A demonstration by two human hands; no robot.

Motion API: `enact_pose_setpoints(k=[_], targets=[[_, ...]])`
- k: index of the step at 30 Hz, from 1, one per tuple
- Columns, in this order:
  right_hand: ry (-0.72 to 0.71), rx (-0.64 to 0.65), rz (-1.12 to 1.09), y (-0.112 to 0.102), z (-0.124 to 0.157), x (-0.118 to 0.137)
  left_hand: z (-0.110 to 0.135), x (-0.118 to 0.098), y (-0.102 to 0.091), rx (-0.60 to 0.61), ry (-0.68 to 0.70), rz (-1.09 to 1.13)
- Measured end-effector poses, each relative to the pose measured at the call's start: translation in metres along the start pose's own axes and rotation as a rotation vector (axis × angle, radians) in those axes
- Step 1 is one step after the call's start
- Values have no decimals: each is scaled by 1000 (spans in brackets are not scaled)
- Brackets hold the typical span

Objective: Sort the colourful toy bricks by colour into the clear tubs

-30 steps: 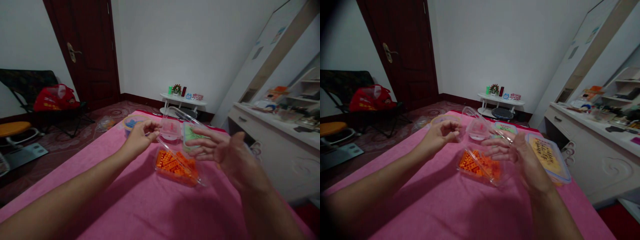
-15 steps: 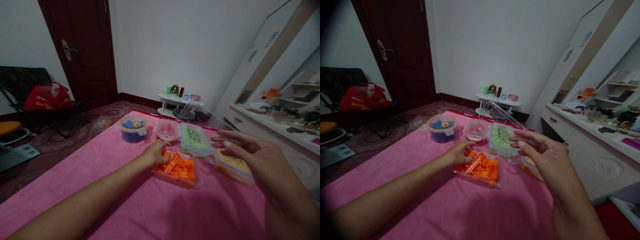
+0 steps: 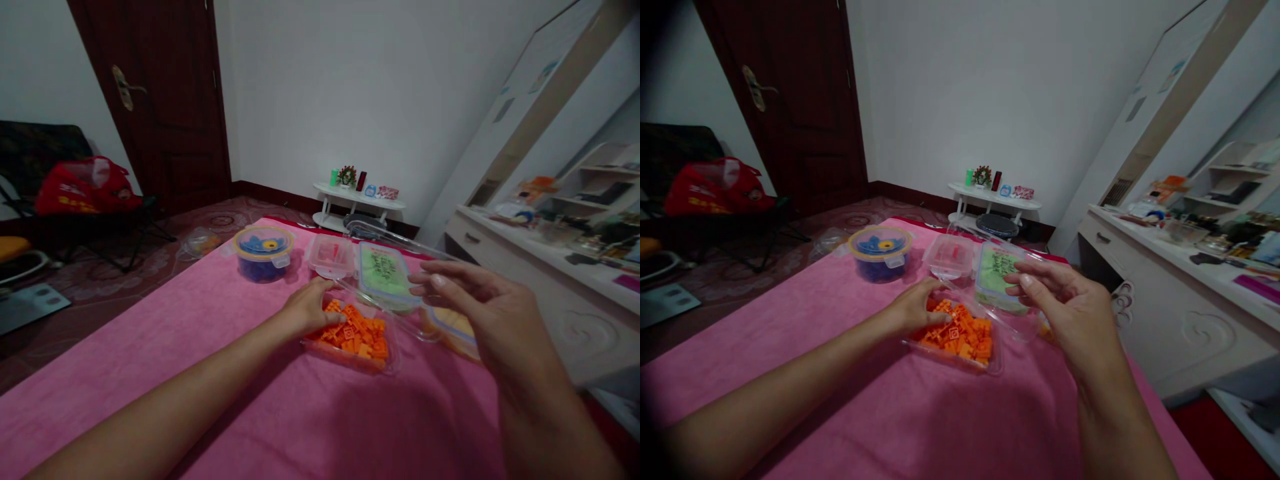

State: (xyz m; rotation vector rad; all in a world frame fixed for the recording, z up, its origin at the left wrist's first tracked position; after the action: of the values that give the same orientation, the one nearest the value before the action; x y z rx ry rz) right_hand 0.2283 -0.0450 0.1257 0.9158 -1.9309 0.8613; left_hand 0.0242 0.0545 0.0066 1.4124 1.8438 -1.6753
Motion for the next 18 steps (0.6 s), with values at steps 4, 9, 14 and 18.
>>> enact_pose_setpoints(k=[4, 9, 14, 18], targets=[[-1, 17, -21, 7, 0, -7, -2, 2, -6, -32, -45, 373], [-157, 80, 65, 15, -4, -17, -4, 7, -29, -141, -233, 660], [-305, 292, 133, 30, 3, -22, -4, 11, -50, -187, -305, 548], [-263, 158, 122, 29, 6, -18, -7, 2, -60, -140, -267, 625]])
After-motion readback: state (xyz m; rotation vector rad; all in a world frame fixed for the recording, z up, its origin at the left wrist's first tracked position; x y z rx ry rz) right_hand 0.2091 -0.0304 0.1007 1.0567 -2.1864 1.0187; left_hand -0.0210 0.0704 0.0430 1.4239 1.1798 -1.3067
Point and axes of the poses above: each hand's wrist, its own z-axis away from the middle knuckle, its own y-axis out of the palm, x = y × z, the point moved 5 cm from there along -z, towards the middle knuckle, and after that the axes turned 6 degrees about -x, right-handed, at the moved point
